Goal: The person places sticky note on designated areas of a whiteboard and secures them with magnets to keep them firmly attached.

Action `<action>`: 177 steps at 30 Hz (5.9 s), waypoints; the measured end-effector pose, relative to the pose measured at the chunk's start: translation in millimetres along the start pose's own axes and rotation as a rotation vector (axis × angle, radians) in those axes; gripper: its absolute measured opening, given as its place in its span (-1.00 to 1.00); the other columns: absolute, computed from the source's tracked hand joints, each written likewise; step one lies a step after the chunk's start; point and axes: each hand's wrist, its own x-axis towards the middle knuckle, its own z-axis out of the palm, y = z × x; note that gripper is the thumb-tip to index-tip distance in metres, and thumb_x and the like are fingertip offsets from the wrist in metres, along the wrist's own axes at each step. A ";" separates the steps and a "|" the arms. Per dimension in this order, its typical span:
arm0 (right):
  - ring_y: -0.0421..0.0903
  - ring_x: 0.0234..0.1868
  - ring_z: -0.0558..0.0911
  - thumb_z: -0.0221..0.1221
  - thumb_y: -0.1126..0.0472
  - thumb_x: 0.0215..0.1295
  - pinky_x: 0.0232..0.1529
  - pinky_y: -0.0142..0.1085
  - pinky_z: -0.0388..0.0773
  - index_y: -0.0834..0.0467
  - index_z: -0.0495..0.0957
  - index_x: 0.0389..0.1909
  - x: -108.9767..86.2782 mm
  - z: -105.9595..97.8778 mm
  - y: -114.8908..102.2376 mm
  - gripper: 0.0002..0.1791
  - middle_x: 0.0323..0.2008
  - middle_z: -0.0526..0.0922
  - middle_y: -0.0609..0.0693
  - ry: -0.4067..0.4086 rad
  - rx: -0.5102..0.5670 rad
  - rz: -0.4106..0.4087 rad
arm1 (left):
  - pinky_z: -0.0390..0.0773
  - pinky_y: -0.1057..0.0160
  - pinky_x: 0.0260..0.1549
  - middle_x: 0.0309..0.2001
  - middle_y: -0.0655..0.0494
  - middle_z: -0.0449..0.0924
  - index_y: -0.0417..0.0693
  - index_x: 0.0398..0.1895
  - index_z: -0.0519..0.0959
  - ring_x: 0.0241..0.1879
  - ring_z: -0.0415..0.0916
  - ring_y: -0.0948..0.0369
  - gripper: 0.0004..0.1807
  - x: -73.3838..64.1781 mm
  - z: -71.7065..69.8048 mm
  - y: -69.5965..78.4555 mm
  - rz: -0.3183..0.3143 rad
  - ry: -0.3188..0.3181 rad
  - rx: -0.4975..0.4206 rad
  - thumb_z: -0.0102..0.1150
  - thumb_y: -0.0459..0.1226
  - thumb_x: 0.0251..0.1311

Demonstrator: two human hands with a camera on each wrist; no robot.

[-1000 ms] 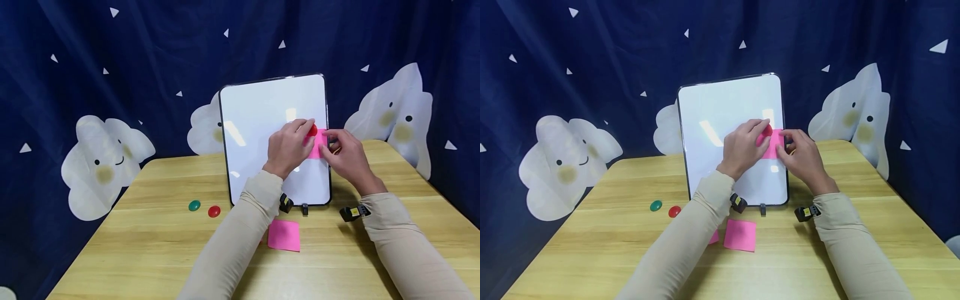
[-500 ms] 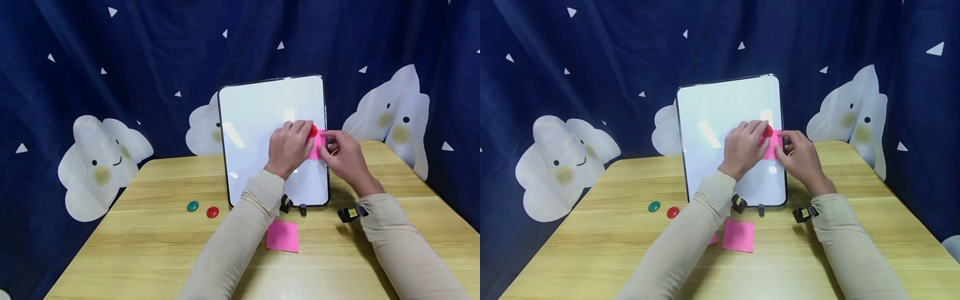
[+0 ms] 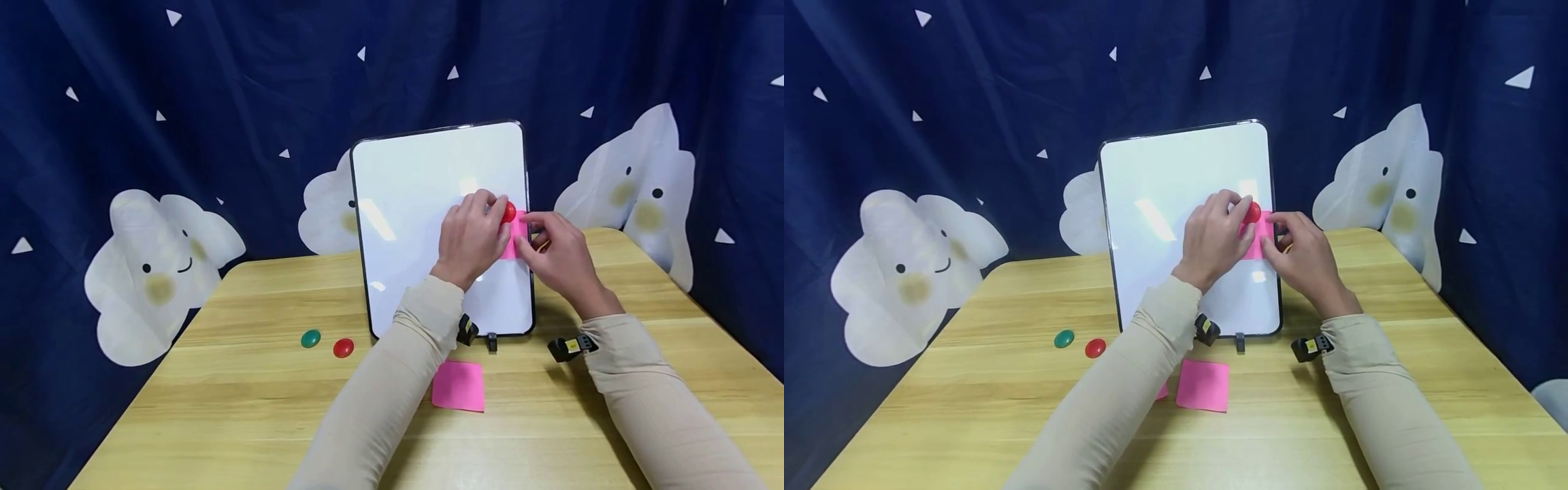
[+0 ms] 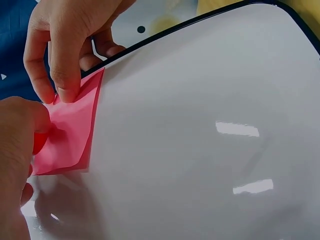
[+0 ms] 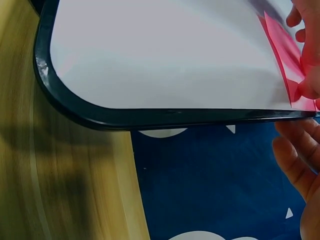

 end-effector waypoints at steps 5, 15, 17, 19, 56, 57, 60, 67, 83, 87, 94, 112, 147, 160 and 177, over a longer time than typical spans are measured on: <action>-0.04 -0.46 0.59 0.33 0.38 0.19 -0.40 -0.63 0.41 0.34 0.56 0.03 0.7 -1.3 -0.3 -0.63 -0.27 0.61 0.16 0.001 -0.003 -0.004 | 0.55 0.38 -0.27 -0.06 0.13 0.59 0.02 0.19 0.62 -0.16 0.55 0.26 -0.59 1.8 -0.6 0.5 0.006 0.004 -0.013 0.11 -0.07 0.35; -0.04 -0.44 0.58 0.32 0.39 0.20 -0.39 -0.66 0.41 0.34 0.58 0.02 -1.9 -2.5 -1.8 -0.65 -0.29 0.59 0.15 -0.003 0.002 0.026 | 0.55 0.40 -0.30 -0.07 0.13 0.59 0.01 0.17 0.65 -0.18 0.54 0.27 -0.58 4.5 -1.5 0.9 0.022 0.003 -0.007 0.15 -0.06 0.33; -0.04 -0.44 0.58 0.32 0.39 0.20 -0.39 -0.66 0.40 0.34 0.58 0.02 -1.9 -2.3 -2.1 -0.65 -0.29 0.59 0.15 -0.002 0.003 0.026 | 0.55 0.41 -0.34 -0.08 0.13 0.58 0.01 0.17 0.65 -0.20 0.53 0.27 -0.58 4.5 -1.3 0.7 0.020 -0.001 -0.005 0.15 -0.06 0.33; -0.05 -0.43 0.57 0.31 0.39 0.21 -0.39 -0.67 0.40 0.33 0.58 0.02 -1.8 -1.8 -2.5 -0.66 -0.29 0.59 0.14 -0.008 0.006 0.031 | 0.55 0.41 -0.36 -0.09 0.12 0.58 0.01 0.17 0.65 -0.21 0.52 0.26 -0.59 4.2 -1.0 0.4 0.015 -0.004 -0.011 0.15 -0.06 0.34; -0.09 -0.38 0.49 0.21 0.37 0.25 -0.33 -0.58 0.34 0.35 0.65 -0.18 2.8 -10.7 -11.6 -0.83 -0.36 0.51 0.14 0.075 -0.048 -0.008 | 0.47 0.42 -0.52 -0.32 0.22 0.63 0.08 -0.23 0.76 -0.48 0.50 0.34 -0.77 -60.9 -19.2 -32.4 0.115 -0.016 -0.226 0.18 -0.06 0.28; -0.09 -0.38 0.48 0.21 0.36 0.26 -0.33 -0.55 0.34 0.35 0.65 -0.19 2.0 -10.7 -11.7 -0.84 -0.37 0.50 0.13 0.069 -0.051 0.000 | 0.47 0.42 -0.53 -0.32 0.22 0.64 0.08 -0.24 0.76 -0.48 0.51 0.34 -0.77 -64.2 -19.9 -33.2 0.115 -0.025 -0.229 0.18 -0.06 0.28; -0.10 -0.38 0.44 0.20 0.34 0.28 -0.35 -0.41 0.33 0.36 0.64 -0.20 -1.5 -11.2 -13.5 -0.83 -0.39 0.47 0.12 0.050 -0.061 0.015 | 0.48 0.40 -0.53 -0.33 0.22 0.65 0.08 -0.25 0.77 -0.48 0.52 0.33 -0.77 -74.3 -21.7 -35.3 0.120 -0.044 -0.234 0.19 -0.07 0.28; -0.11 -0.41 0.36 0.22 0.34 0.25 -0.40 -0.30 0.23 0.34 0.63 -0.29 -10.6 -11.6 -16.6 -0.88 -0.47 0.44 0.07 0.036 -0.069 -0.034 | 0.48 0.37 -0.55 -0.37 0.24 0.65 0.07 -0.26 0.77 -0.51 0.50 0.31 -0.78 -94.7 -25.6 -37.2 0.146 -0.083 -0.244 0.17 -0.10 0.32; -0.16 -0.48 0.43 0.21 0.41 0.23 -0.42 -0.49 0.33 0.25 0.69 -0.26 -38.3 6.2 -32.8 -0.88 -0.50 0.58 -0.03 -0.116 -0.020 -0.010 | 0.43 0.41 -0.52 -0.49 0.32 0.57 0.13 -0.34 0.76 -0.54 0.45 0.36 -0.79 -150.0 -37.0 -52.2 0.212 -0.205 -0.264 0.14 -0.14 0.33; -0.19 -0.52 0.41 0.22 0.42 0.18 -0.45 -0.47 0.32 0.23 0.69 -0.28 -42.6 12.7 -40.4 -0.87 -0.56 0.53 -0.10 -0.145 -0.020 -0.047 | 0.38 0.42 -0.56 -0.53 0.31 0.55 0.10 -0.34 0.76 -0.58 0.41 0.35 -0.79 -165.5 -41.0 -59.1 0.212 -0.211 -0.269 0.15 -0.14 0.33; -0.22 -0.54 0.40 0.26 0.40 0.19 -0.51 -0.37 0.39 0.20 0.70 -0.29 -51.5 20.0 -58.1 -0.89 -0.57 0.50 -0.17 -0.243 -0.001 -0.061 | 0.35 0.46 -0.56 -0.51 0.33 0.58 0.07 -0.36 0.76 -0.56 0.39 0.41 -0.82 -184.3 -46.8 -64.0 0.145 -0.230 -0.396 0.20 -0.17 0.32; -0.28 -0.43 0.46 0.31 0.26 0.25 -0.37 -0.32 0.50 0.12 0.71 -0.24 -63.8 26.4 -92.9 -0.92 -0.46 0.55 -0.27 -0.582 0.000 -0.086 | 0.36 0.48 -0.54 -0.47 0.36 0.59 0.09 -0.30 0.76 -0.52 0.40 0.43 -0.86 -205.2 -68.1 -72.2 0.027 -0.309 -0.422 0.23 -0.16 0.32; -0.17 -0.30 0.55 0.38 0.24 0.22 -0.25 -0.28 0.55 0.13 0.70 -0.02 -68.5 30.0 -108.9 -0.71 -0.29 0.59 -0.10 -0.989 0.026 -0.065 | 0.42 0.38 -0.58 -0.45 0.38 0.60 0.13 -0.28 0.75 -0.51 0.46 0.45 -0.90 -222.7 -79.2 -124.8 -0.131 -0.430 -0.331 0.24 -0.20 0.30; -0.25 -0.38 0.41 0.41 0.23 0.17 -0.36 -0.34 0.42 0.09 0.68 -0.13 -69.2 27.0 -106.6 -0.76 -0.43 0.46 -0.15 -1.024 -0.023 -0.119 | 0.51 0.29 -0.51 -0.30 0.24 0.70 0.07 -0.20 0.76 -0.44 0.56 0.34 -0.84 -224.6 -79.7 -138.3 -0.180 -0.438 -0.299 0.21 -0.18 0.33; -0.22 -0.39 0.41 0.47 0.11 0.12 -0.40 -0.31 0.42 0.02 0.65 -0.20 -68.1 26.3 -109.4 -0.74 -0.43 0.43 -0.14 -1.113 -0.094 -0.040 | 0.60 0.14 -0.41 -0.28 0.18 0.68 0.05 -0.25 0.75 -0.37 0.61 0.24 -0.86 -232.4 -77.6 -151.2 -0.286 -0.547 -0.241 0.24 -0.16 0.29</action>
